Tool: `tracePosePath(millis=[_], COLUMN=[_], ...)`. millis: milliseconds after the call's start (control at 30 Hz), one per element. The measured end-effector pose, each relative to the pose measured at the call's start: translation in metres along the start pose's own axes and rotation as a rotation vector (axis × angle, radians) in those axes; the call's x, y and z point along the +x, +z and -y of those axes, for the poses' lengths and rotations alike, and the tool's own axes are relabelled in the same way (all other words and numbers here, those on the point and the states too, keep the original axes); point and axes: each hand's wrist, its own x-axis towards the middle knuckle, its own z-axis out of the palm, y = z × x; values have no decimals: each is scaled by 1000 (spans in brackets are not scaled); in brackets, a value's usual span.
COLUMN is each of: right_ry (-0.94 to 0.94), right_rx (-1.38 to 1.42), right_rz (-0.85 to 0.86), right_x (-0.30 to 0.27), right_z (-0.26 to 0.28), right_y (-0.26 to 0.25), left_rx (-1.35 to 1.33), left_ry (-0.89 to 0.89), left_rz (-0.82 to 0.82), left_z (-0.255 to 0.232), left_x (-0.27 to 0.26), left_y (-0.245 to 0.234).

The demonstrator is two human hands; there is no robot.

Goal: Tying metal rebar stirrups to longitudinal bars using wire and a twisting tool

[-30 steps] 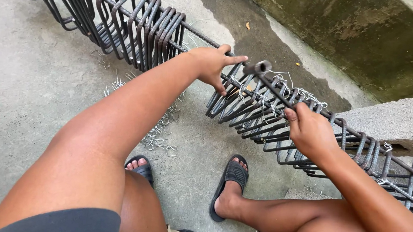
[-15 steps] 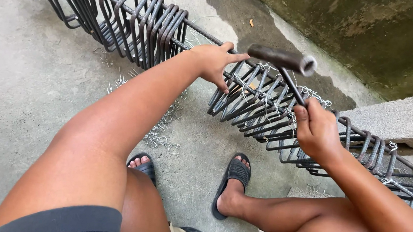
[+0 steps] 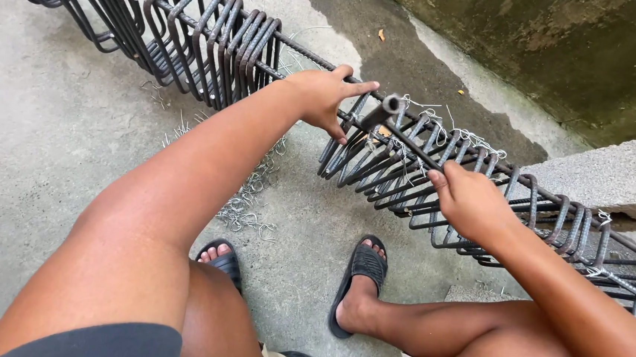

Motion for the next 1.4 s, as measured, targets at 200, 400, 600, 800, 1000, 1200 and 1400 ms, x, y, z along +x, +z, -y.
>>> tracePosePath(millis=[200,400,600,800,1000,1200,1400], right_ry=[-23,37,35,17,36,98,105], right_rx=[52,-148,31,326,408,269,89], right_rz=[-98,150,-100,-244,-293,-145,-14], right_x=[-9,-3,-7,-14,-20,-15,-17], right_z=[3,28,11,-10,-22,-3,13], right_y=[-17,-24,-41,-65,-67,-60,-35], left_rx=[10,12,13,95,106,125,3], left_ry=[-14,-20,-49,-42,-61,-88,-120], left_rz=[12,19,42,-3,-15,-2,65], left_z=[-1,0,-3,-3,-5,-9,-2], left_x=[-1,-1,-3,1,6,3,8], left_y=[-3,-4,-6,-3,-3,-5,-5])
